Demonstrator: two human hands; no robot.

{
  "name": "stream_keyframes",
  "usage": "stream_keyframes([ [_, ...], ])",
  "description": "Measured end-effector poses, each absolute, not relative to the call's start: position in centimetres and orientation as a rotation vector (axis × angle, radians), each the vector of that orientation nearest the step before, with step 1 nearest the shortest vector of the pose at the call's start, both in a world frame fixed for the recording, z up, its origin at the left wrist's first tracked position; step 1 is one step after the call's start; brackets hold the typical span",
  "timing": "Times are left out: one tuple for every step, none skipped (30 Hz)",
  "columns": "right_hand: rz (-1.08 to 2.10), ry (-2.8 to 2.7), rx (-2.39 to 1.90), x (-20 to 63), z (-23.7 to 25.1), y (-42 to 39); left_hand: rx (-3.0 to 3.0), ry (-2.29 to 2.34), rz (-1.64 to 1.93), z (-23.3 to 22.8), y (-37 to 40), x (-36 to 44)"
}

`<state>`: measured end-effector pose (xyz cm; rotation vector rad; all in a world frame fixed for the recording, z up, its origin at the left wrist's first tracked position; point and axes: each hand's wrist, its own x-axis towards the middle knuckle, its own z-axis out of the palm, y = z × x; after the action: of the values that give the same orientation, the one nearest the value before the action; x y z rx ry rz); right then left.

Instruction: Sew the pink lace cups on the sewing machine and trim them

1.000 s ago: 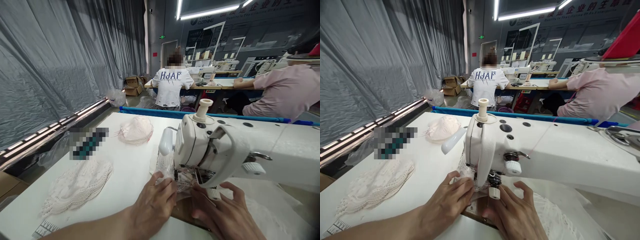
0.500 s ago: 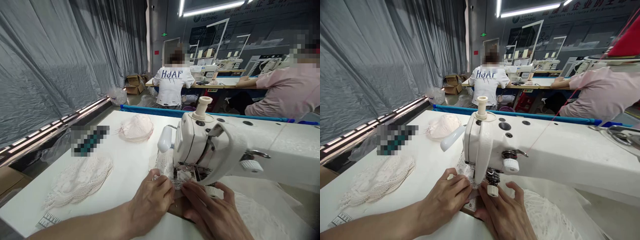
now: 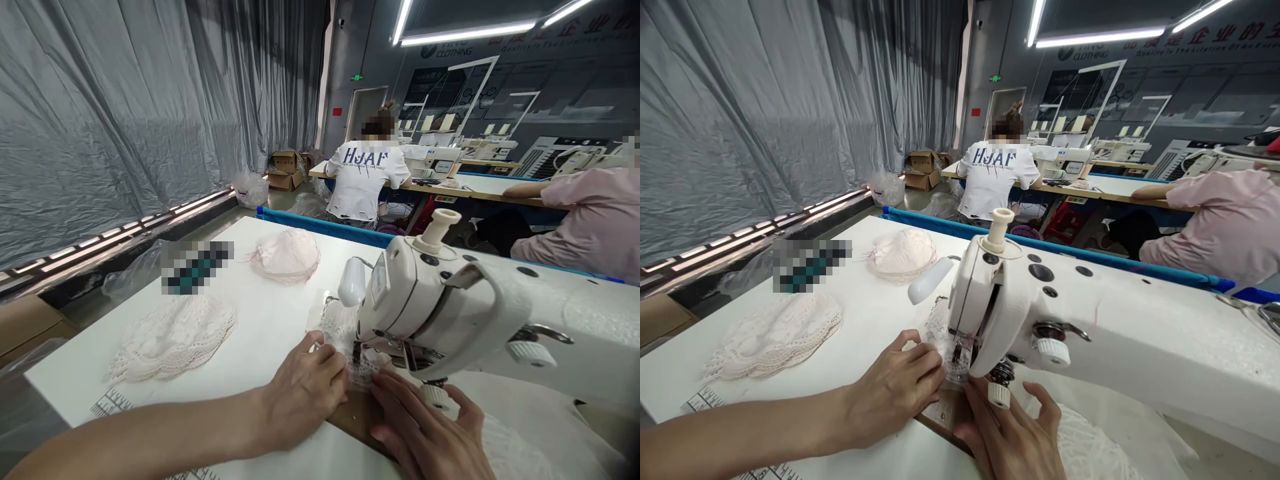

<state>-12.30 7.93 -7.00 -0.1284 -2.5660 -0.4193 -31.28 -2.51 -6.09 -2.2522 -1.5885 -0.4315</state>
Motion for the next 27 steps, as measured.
stream_keyframes([
  [-0.43,-2.56,-0.126,-12.3,-6.9,8.0,-2.251,-1.608,-0.422,-6.0,-2.5,-31.4],
  [-0.438,-2.551,-0.121,-12.4,-6.7,8.0,-2.253,-1.626,-0.415,-6.0,-2.4,-31.6],
  [-0.444,-2.541,-0.114,-12.4,-6.6,8.0,-2.258,-1.645,-0.409,-5.9,-2.3,-31.7],
  [-0.446,-2.533,-0.109,-12.4,-6.5,8.0,-2.268,-1.664,-0.409,-5.9,-2.2,-32.0],
  [-0.446,-2.533,-0.108,-12.3,-6.4,8.0,-2.276,-1.683,-0.418,-5.9,-2.0,-32.3],
  [-0.445,-2.532,-0.103,-12.3,-6.4,8.0,-2.282,-1.694,-0.438,-5.9,-1.8,-32.7],
  [-0.443,-2.53,-0.096,-12.2,-6.5,8.1,-2.286,-1.7,-0.459,-5.9,-1.6,-33.2],
  [-0.437,-2.537,-0.092,-12.2,-6.6,8.1,-2.289,-1.703,-0.479,-5.9,-1.2,-33.8],
  [-0.425,-2.539,-0.089,-12.2,-6.8,8.2,-2.288,-1.708,-0.494,-5.8,-0.9,-34.4],
  [-0.408,-2.534,-0.085,-12.2,-7.0,8.3,-2.284,-1.717,-0.496,-5.8,-0.6,-35.0],
  [-0.385,-2.523,-0.088,-12.2,-7.3,8.3,-2.274,-1.738,-0.479,-5.7,-0.3,-35.5],
  [-0.362,-2.509,-0.093,-12.2,-7.5,8.4,-2.257,-1.775,-0.443,-5.6,-0.2,-35.9],
  [-0.339,-2.502,-0.097,-12.3,-7.7,8.5,-2.233,-1.823,-0.395,-5.5,-0.3,-36.1],
  [-0.319,-2.499,-0.099,-12.4,-7.8,8.5,-2.209,-1.874,-0.347,-5.3,-0.6,-36.2],
  [-0.299,-2.499,-0.092,-12.4,-7.8,8.4,-2.197,-1.917,-0.311,-5.2,-1.1,-36.1],
  [-0.28,-2.51,-0.08,-12.5,-7.7,8.3,-2.208,-1.942,-0.298,-5.1,-1.9,-35.9],
  [-0.255,-2.515,-0.066,-12.6,-7.5,8.0,-2.234,-1.947,-0.316,-5.0,-2.9,-35.7],
  [-0.222,-2.516,-0.055,-12.7,-7.2,7.7,-2.27,-1.933,-0.363,-4.8,-3.9,-35.5],
  [-0.183,-2.517,-0.051,-12.9,-6.8,7.2,-2.306,-1.907,-0.422,-4.6,-5.0,-35.3],
  [-0.149,-2.524,-0.037,-13.0,-6.4,6.7,-2.336,-1.88,-0.477,-4.4,-6.1,-35.1],
  [-0.127,-2.544,-0.017,-13.2,-5.9,6.2,-2.364,-1.858,-0.52,-4.2,-7.1,-35.0],
  [-0.113,-2.568,0.003,-13.4,-5.5,5.6,-2.392,-1.848,-0.547,-3.9,-8.1,-35.0],
  [-0.102,-2.606,0.024,-13.6,-5.1,5.0,-2.43,-1.851,-0.548,-3.7,-9.0,-34.9],
  [-0.088,-2.643,0.039,-13.7,-4.9,4.4,-2.478,-1.858,-0.526,-3.5,-9.9,-34.7],
  [-0.068,-2.676,0.054,-13.9,-4.8,3.7,-2.525,-1.869,-0.479,-3.5,-10.8,-34.5],
  [-0.041,-2.698,0.086,-13.9,-4.8,2.9,-2.562,-1.877,-0.418,-3.7,-11.7,-34.1],
  [-0.008,-2.716,0.133,-13.9,-5.0,2.1,-2.578,-1.872,-0.352,-4.0,-12.7,-33.6],
])
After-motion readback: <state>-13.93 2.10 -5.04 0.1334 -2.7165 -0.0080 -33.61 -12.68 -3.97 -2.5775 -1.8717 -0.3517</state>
